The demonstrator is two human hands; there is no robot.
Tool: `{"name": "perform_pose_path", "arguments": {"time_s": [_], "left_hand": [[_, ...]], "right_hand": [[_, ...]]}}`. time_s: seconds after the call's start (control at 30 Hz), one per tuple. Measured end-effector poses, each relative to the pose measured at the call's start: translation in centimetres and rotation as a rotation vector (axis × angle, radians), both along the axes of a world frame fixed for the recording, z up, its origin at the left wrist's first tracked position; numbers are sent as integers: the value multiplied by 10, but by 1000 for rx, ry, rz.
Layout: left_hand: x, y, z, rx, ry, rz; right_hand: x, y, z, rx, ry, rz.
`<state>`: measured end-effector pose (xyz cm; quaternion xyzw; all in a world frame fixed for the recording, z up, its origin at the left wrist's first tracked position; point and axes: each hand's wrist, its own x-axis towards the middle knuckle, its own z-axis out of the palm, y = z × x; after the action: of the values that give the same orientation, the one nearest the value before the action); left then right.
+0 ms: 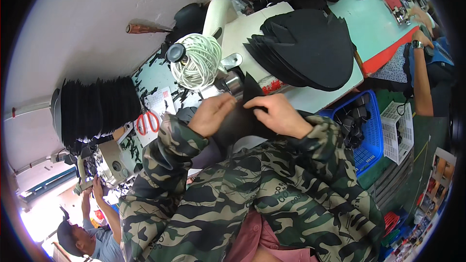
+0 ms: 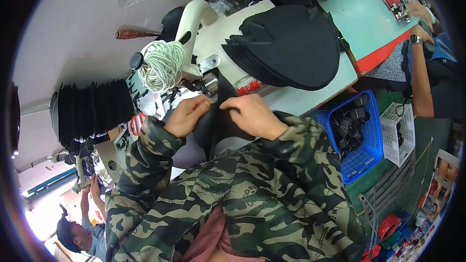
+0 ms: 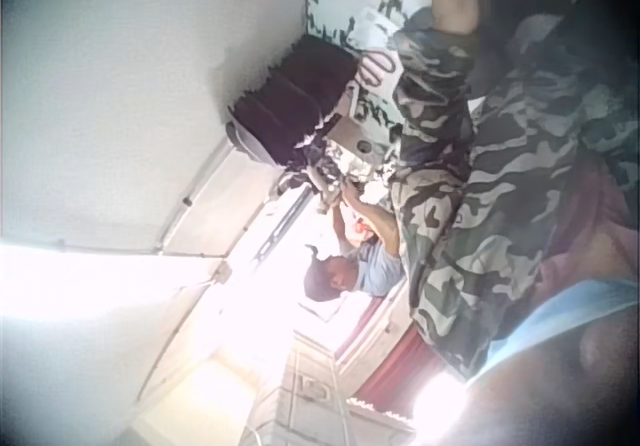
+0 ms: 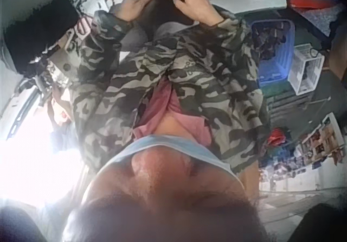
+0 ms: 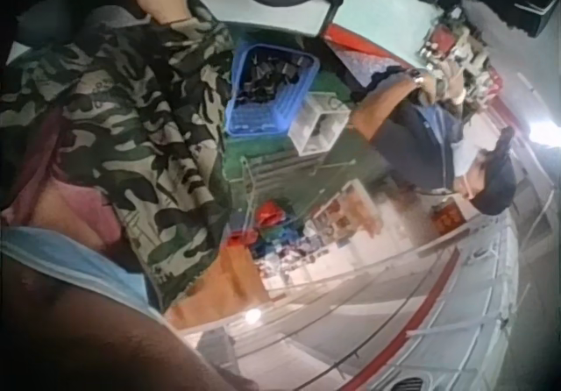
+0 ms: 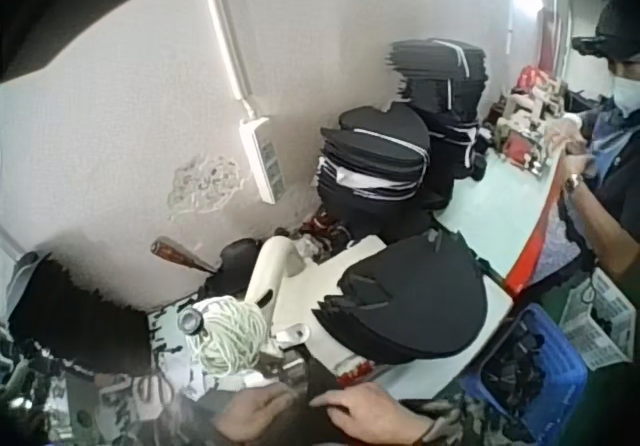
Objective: The person takes black fabric pieces one at a time from a stack, feeds their edges through a machine by hand to process them, and places the finished pieces onto another stack on the workbench.
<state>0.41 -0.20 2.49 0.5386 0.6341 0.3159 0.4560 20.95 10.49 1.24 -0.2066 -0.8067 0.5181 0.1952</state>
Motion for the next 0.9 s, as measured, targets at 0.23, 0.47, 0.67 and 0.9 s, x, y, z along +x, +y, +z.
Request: {"name": "perform_pose_path", "arguments": {"time_s": [0.23, 0.47, 0.67, 0.9], "left_hand": [[-7, -23, 14, -449, -262, -13], [-19, -8, 15, -442, -230, 217], [-4, 13, 23, -331, 43, 326], [-33, -36, -13, 63, 537, 201]], "right_hand": [[41, 15, 35, -80, 75, -410], [16, 9, 34, 54, -15, -325], [-12, 26, 50, 208, 4, -324], [50, 59, 95, 257, 12, -316]]}}
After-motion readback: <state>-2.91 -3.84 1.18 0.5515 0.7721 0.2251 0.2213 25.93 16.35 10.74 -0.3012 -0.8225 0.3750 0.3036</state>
